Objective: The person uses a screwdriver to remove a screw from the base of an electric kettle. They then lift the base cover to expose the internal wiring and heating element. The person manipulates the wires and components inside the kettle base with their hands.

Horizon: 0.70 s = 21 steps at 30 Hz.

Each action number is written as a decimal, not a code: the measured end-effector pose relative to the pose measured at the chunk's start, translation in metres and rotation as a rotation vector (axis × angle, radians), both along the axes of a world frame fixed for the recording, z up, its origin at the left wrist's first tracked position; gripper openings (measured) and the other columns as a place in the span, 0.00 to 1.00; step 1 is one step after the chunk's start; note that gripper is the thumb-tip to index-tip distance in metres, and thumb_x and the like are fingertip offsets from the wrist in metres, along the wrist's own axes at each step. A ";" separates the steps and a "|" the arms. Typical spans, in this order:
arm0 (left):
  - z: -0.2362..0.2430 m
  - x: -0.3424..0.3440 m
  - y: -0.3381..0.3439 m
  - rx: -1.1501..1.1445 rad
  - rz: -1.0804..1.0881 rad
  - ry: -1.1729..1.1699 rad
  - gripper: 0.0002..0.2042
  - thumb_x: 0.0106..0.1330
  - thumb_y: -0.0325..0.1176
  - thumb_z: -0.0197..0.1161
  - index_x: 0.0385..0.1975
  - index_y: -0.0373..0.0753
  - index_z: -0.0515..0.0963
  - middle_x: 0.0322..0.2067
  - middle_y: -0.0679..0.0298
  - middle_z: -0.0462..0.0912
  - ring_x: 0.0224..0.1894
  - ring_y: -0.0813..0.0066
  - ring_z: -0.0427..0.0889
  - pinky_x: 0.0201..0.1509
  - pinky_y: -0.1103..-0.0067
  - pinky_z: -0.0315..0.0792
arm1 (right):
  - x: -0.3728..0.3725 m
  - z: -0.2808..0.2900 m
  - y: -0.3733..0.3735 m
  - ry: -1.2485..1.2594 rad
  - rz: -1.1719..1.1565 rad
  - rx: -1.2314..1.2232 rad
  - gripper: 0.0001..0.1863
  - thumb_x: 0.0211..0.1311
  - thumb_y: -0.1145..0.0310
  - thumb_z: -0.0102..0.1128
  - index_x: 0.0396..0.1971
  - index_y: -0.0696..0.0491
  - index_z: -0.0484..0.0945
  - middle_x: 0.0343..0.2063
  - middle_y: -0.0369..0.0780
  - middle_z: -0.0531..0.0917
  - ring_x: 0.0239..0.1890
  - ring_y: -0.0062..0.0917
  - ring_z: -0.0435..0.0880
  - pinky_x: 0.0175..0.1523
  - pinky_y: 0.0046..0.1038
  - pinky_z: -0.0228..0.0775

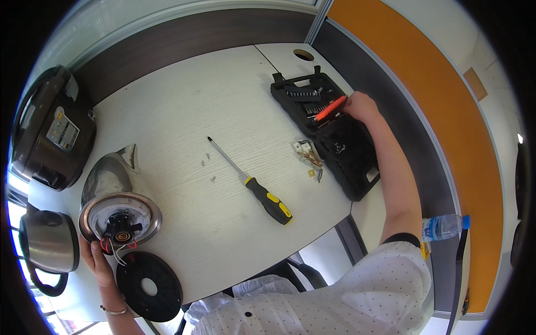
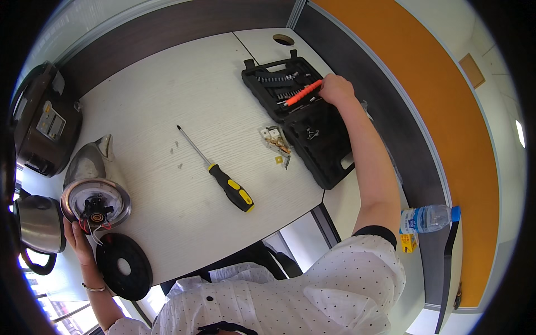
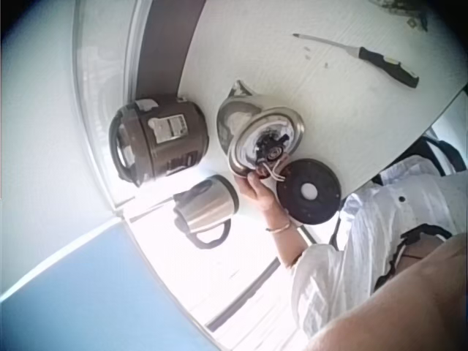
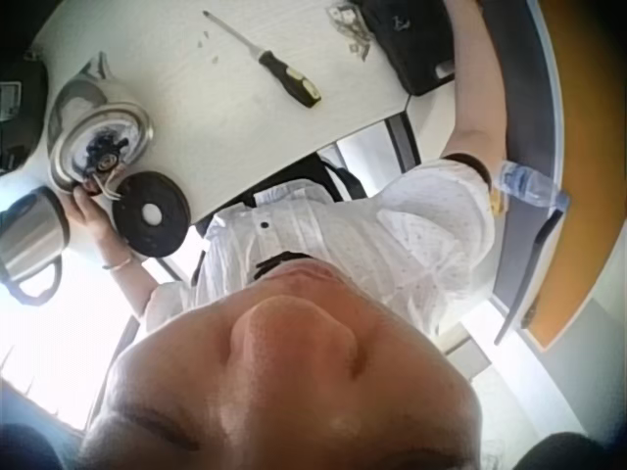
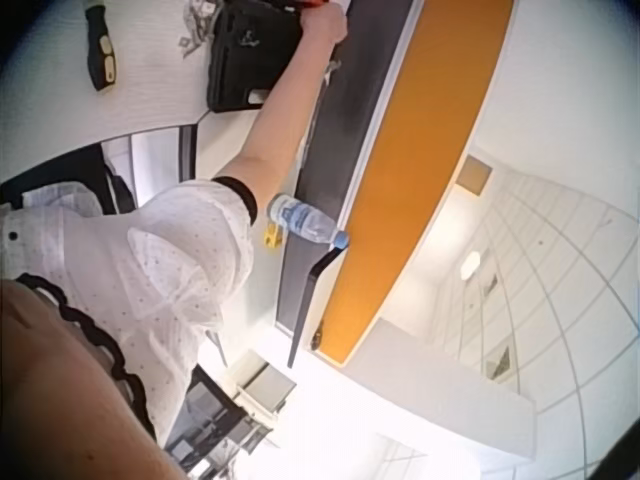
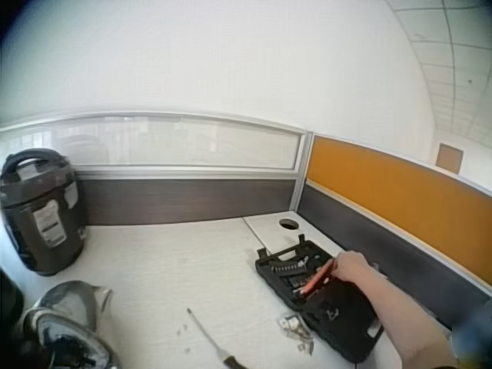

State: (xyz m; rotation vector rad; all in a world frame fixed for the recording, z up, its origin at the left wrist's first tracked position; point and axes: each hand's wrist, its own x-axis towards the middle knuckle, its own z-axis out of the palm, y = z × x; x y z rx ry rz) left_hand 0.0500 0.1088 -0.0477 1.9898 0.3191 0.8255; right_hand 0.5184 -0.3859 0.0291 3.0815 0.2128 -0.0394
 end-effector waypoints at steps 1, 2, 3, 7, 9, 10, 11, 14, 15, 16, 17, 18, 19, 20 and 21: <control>-0.001 0.000 0.000 -0.006 0.010 -0.003 0.20 0.68 0.38 0.46 0.54 0.29 0.64 0.47 0.59 0.72 0.48 0.74 0.69 0.54 0.78 0.60 | -0.002 0.002 0.002 -0.010 -0.020 -0.048 0.13 0.43 0.65 0.63 0.32 0.50 0.82 0.38 0.43 0.82 0.44 0.35 0.79 0.47 0.33 0.71; -0.002 0.000 0.000 -0.005 0.019 -0.005 0.20 0.68 0.38 0.46 0.53 0.29 0.64 0.46 0.59 0.72 0.48 0.74 0.69 0.54 0.78 0.60 | -0.001 0.001 0.002 -0.002 -0.032 -0.085 0.14 0.43 0.65 0.63 0.34 0.51 0.81 0.39 0.43 0.81 0.44 0.35 0.79 0.48 0.33 0.70; -0.002 0.000 0.000 -0.004 0.028 -0.006 0.20 0.68 0.38 0.46 0.53 0.29 0.64 0.46 0.59 0.72 0.48 0.74 0.68 0.54 0.78 0.60 | 0.003 -0.002 0.002 0.005 -0.044 -0.122 0.16 0.43 0.64 0.63 0.35 0.52 0.80 0.40 0.43 0.81 0.45 0.35 0.79 0.48 0.34 0.70; -0.002 0.001 0.001 0.010 0.027 0.003 0.20 0.68 0.38 0.46 0.53 0.29 0.65 0.45 0.60 0.72 0.47 0.74 0.68 0.54 0.78 0.60 | 0.007 -0.005 0.005 0.081 -0.078 -0.152 0.22 0.41 0.62 0.64 0.40 0.53 0.79 0.42 0.42 0.80 0.46 0.36 0.78 0.50 0.35 0.69; 0.000 0.001 0.000 0.011 0.010 -0.001 0.20 0.68 0.39 0.46 0.53 0.30 0.65 0.45 0.59 0.72 0.47 0.74 0.68 0.54 0.78 0.60 | 0.006 -0.001 0.008 0.127 -0.081 -0.140 0.23 0.40 0.61 0.64 0.41 0.53 0.78 0.42 0.42 0.80 0.46 0.35 0.79 0.50 0.34 0.69; 0.001 0.002 -0.002 0.010 -0.001 -0.002 0.20 0.68 0.39 0.46 0.52 0.30 0.65 0.45 0.59 0.73 0.47 0.74 0.68 0.54 0.78 0.60 | 0.004 0.001 0.011 0.151 -0.084 -0.136 0.24 0.40 0.61 0.65 0.41 0.53 0.78 0.42 0.42 0.80 0.46 0.35 0.79 0.50 0.34 0.69; 0.001 0.001 -0.001 0.011 0.004 0.000 0.20 0.68 0.39 0.46 0.52 0.30 0.65 0.45 0.59 0.73 0.47 0.74 0.68 0.54 0.78 0.60 | 0.003 0.003 0.013 0.163 -0.092 -0.134 0.24 0.40 0.60 0.65 0.42 0.53 0.78 0.42 0.42 0.80 0.46 0.35 0.79 0.50 0.34 0.69; -0.001 0.000 0.001 0.018 0.010 0.006 0.20 0.68 0.40 0.46 0.52 0.30 0.66 0.45 0.59 0.73 0.47 0.74 0.68 0.54 0.78 0.60 | 0.003 0.006 0.017 0.193 -0.117 -0.129 0.26 0.39 0.59 0.67 0.43 0.53 0.78 0.43 0.42 0.80 0.47 0.34 0.78 0.51 0.34 0.68; -0.001 0.000 0.002 0.022 0.007 0.008 0.21 0.68 0.40 0.46 0.52 0.30 0.66 0.45 0.59 0.73 0.47 0.74 0.69 0.54 0.78 0.60 | 0.003 0.006 0.018 0.201 -0.127 -0.130 0.27 0.38 0.59 0.68 0.43 0.53 0.78 0.43 0.42 0.80 0.48 0.35 0.78 0.52 0.35 0.67; -0.001 0.000 0.002 0.026 0.004 0.010 0.21 0.68 0.40 0.46 0.52 0.30 0.66 0.45 0.59 0.73 0.47 0.73 0.69 0.54 0.78 0.60 | 0.003 0.007 0.019 0.208 -0.136 -0.131 0.28 0.38 0.59 0.69 0.43 0.52 0.77 0.43 0.41 0.80 0.49 0.35 0.77 0.52 0.35 0.66; -0.001 0.000 0.001 0.030 0.007 0.009 0.21 0.68 0.40 0.47 0.52 0.30 0.65 0.45 0.59 0.73 0.47 0.73 0.69 0.54 0.78 0.60 | 0.004 0.006 0.017 0.194 -0.137 -0.116 0.28 0.38 0.58 0.69 0.44 0.52 0.77 0.44 0.41 0.80 0.49 0.35 0.77 0.53 0.36 0.65; -0.001 0.001 0.000 0.034 0.009 0.007 0.21 0.68 0.41 0.47 0.53 0.30 0.65 0.45 0.59 0.73 0.48 0.73 0.69 0.54 0.78 0.60 | 0.006 0.003 0.013 0.181 -0.138 -0.100 0.29 0.37 0.58 0.70 0.44 0.52 0.77 0.44 0.41 0.80 0.49 0.35 0.77 0.54 0.36 0.64; -0.001 0.001 0.000 0.039 0.013 0.006 0.21 0.68 0.41 0.47 0.53 0.30 0.65 0.46 0.59 0.73 0.48 0.73 0.69 0.54 0.78 0.60 | 0.006 0.001 0.013 0.167 -0.138 -0.083 0.29 0.37 0.57 0.70 0.44 0.52 0.77 0.44 0.41 0.79 0.49 0.36 0.76 0.54 0.37 0.63; -0.001 0.001 0.000 0.034 0.014 0.003 0.21 0.68 0.41 0.47 0.53 0.30 0.65 0.46 0.59 0.73 0.48 0.73 0.69 0.54 0.78 0.60 | 0.007 0.000 0.012 0.141 -0.138 -0.079 0.28 0.37 0.57 0.70 0.43 0.52 0.78 0.43 0.41 0.80 0.48 0.35 0.77 0.53 0.35 0.65; -0.002 0.001 0.000 0.029 0.015 0.000 0.22 0.68 0.41 0.47 0.53 0.30 0.65 0.46 0.59 0.73 0.48 0.73 0.69 0.54 0.78 0.60 | 0.006 -0.002 0.012 0.115 -0.139 -0.075 0.26 0.38 0.57 0.70 0.41 0.52 0.79 0.41 0.42 0.81 0.47 0.34 0.78 0.51 0.33 0.67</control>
